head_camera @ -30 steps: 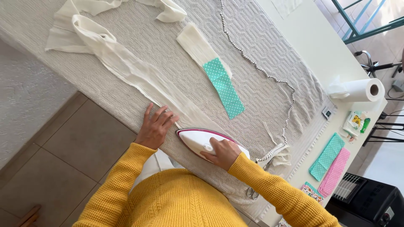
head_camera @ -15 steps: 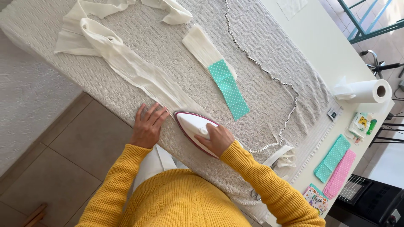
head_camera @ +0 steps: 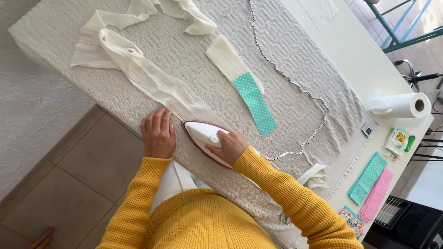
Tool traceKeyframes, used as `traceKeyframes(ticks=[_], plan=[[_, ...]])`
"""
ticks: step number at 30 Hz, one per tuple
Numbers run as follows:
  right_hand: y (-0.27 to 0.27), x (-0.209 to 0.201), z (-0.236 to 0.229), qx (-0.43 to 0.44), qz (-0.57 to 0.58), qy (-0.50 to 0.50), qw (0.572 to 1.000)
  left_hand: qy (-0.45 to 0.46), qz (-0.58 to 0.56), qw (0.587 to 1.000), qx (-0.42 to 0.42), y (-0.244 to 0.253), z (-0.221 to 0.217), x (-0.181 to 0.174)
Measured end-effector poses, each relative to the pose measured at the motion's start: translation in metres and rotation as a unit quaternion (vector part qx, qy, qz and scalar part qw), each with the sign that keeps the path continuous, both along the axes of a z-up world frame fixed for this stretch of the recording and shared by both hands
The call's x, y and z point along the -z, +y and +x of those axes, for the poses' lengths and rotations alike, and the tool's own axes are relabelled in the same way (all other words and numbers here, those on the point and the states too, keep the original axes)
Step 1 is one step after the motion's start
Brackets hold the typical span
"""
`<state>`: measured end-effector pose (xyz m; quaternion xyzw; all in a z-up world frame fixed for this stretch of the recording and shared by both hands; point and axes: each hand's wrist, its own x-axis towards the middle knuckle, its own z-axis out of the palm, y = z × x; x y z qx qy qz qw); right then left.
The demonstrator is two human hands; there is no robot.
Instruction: Cutting strips of patterned and plain fabric and ironing them flat on a table.
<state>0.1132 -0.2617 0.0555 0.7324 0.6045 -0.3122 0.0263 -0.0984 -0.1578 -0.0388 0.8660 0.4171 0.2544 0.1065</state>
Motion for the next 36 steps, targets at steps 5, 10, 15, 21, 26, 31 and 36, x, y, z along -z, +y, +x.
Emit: traceKeyframes(ticks=[5,10,15,21,26,31,36], plan=[[0.025,0.026,0.022,0.086,0.03,0.011,0.996,0.004,-0.069,0.994,-0.081,0.014,0.012,0.003],[0.025,0.023,0.012,0.112,-0.008,0.027,0.993,0.027,-0.126,0.977,-0.17,0.031,0.024,0.008],[-0.004,0.018,-0.005,0.003,0.028,-0.012,1.0,0.028,-0.135,0.965,-0.222,0.036,0.031,0.012],[0.009,0.018,0.012,0.107,-0.045,0.013,0.993,0.023,-0.141,0.965,-0.219,0.034,0.038,0.016],[-0.01,0.008,0.0,0.03,0.036,-0.02,0.999,0.001,-0.13,0.971,-0.202,0.037,0.036,0.025],[0.015,0.002,0.003,0.165,-0.014,0.017,0.986,-0.03,-0.113,0.973,-0.198,0.034,0.032,0.032],[0.026,-0.009,-0.017,0.025,-0.06,-0.007,0.998,-0.057,-0.135,0.968,-0.205,0.038,0.03,0.036]])
